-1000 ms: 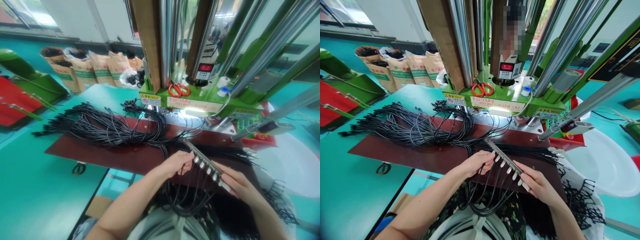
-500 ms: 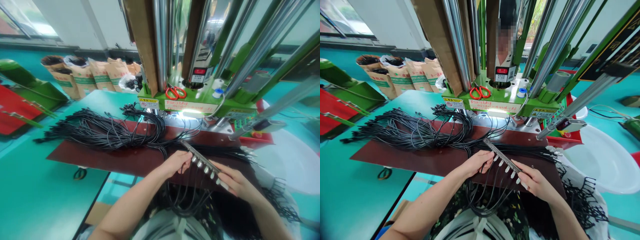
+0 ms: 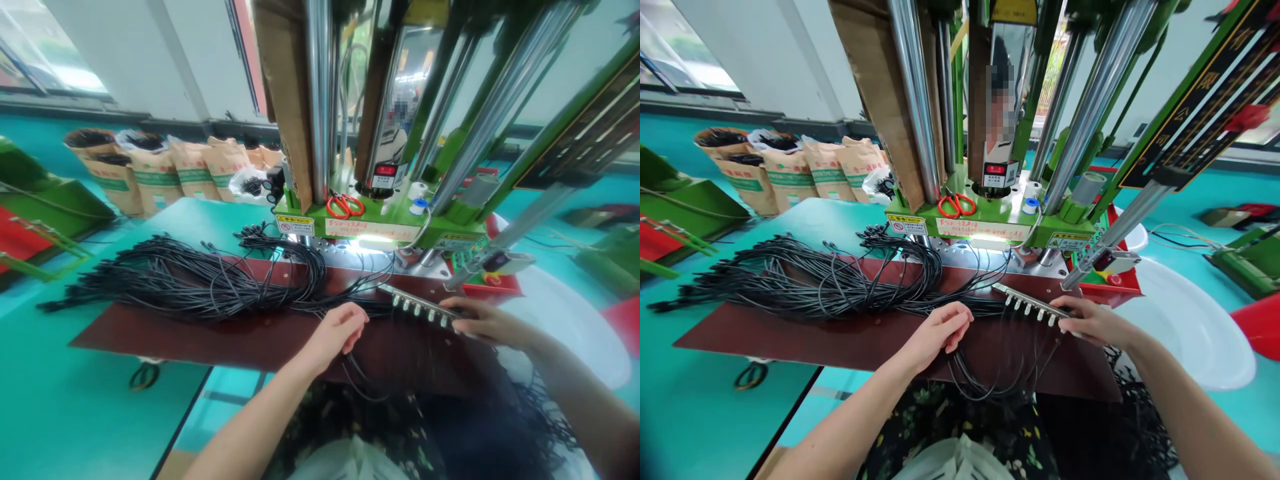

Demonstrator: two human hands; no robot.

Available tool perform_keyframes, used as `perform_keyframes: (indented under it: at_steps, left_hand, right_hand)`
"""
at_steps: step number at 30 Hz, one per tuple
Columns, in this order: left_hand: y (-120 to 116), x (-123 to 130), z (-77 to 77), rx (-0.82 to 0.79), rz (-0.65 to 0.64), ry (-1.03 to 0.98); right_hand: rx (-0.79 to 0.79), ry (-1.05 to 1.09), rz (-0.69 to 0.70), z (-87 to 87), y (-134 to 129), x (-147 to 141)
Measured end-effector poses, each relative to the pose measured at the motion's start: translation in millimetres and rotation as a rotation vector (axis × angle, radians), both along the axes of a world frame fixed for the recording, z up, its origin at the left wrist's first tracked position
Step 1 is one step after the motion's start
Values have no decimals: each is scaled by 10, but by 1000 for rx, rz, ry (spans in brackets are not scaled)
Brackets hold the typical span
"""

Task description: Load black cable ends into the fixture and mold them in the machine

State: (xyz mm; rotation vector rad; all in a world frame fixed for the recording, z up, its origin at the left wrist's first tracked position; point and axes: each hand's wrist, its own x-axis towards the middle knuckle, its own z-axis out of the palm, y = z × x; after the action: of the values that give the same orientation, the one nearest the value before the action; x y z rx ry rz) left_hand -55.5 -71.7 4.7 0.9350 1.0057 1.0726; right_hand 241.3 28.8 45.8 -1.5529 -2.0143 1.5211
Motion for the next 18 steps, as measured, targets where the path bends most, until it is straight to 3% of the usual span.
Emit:
perform_keyframes:
  at_steps: [3,9,15,18]
  left_hand:
    - [-20,-68,18,-1,28,27]
    - [-83,-238,82,0,79,32]
    - [5,-331,100,13,116,28]
    - [207,-337,83,39,177,-16]
  right_hand:
    - [-27,-89,161,46,346,-140]
    - [319,-163,403,-70,786,-589]
    - [519,-99,384,-360,788,-844]
    - [591,-52,232,-431,697,-880]
